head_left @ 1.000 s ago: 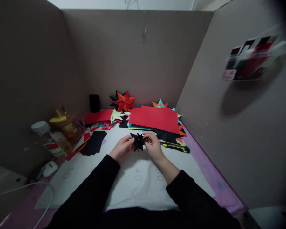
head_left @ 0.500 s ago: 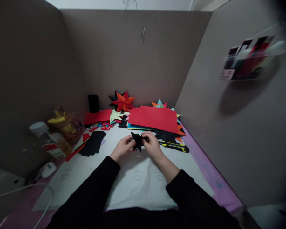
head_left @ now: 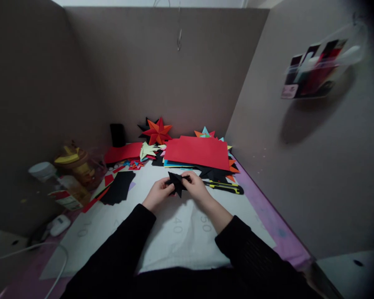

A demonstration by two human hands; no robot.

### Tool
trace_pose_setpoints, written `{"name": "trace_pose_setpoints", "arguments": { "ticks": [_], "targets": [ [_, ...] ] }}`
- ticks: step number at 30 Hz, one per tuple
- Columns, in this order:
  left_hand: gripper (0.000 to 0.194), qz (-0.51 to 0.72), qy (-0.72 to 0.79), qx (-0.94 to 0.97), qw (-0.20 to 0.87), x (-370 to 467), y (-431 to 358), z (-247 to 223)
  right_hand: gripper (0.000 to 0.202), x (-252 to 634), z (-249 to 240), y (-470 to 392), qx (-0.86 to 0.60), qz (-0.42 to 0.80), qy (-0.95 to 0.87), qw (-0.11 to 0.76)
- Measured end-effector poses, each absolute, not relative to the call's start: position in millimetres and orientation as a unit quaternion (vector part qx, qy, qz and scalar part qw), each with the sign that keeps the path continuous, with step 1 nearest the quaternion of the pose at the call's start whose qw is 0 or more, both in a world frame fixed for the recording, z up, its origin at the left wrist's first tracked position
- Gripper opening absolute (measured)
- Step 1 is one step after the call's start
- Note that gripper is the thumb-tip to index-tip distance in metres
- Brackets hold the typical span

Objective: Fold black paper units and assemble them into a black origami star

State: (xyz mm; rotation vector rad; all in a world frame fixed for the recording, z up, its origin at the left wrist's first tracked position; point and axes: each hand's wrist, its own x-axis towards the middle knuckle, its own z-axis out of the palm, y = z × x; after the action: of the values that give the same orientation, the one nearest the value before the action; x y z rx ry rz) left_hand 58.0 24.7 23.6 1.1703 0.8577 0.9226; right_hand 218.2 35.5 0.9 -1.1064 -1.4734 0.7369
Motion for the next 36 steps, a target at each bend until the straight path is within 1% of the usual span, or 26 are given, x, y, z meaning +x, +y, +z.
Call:
{"name": "trace_pose_setpoints", "arguments": {
  "ticks": [2, 6, 10, 13, 17, 21, 29, 36],
  "targets": [
    [0.047, 0.402, 0.385, 0.517, 0.651, 59, 25, 25, 0.007, 218, -1, 36, -0.483, 0.327, -0.606, 0.541],
    [0.044, 0.393, 0.382, 0.518, 0.657, 60, 24, 25, 0.013, 217, -5, 36, -0.493, 0.405, -0.569, 0.519],
    [0.04, 0.403, 0.371, 0.511, 0.662, 61, 24, 23, 0.022, 215, -2, 32, -0.449, 0.463, -0.535, 0.546],
    [0.038, 0.408, 0.38, 0.514, 0.651, 61, 26, 20, 0.024, 214, 2, 29, -0.433, 0.493, -0.507, 0.558],
    [0.042, 0.404, 0.39, 0.524, 0.641, 61, 26, 17, 0.029, 211, 5, 27, -0.437, 0.486, -0.506, 0.563],
    [0.047, 0.396, 0.363, 0.528, 0.658, 62, 25, 17, 0.026, 209, 4, 27, -0.46, 0.465, -0.497, 0.571],
    [0.048, 0.401, 0.345, 0.504, 0.683, 68, 19, 21, 0.024, 208, -1, 28, -0.476, 0.392, -0.508, 0.601],
    [0.047, 0.407, 0.368, 0.5, 0.67, 69, 20, 20, 0.022, 209, -2, 29, -0.473, 0.426, -0.506, 0.582]
  ]
}}
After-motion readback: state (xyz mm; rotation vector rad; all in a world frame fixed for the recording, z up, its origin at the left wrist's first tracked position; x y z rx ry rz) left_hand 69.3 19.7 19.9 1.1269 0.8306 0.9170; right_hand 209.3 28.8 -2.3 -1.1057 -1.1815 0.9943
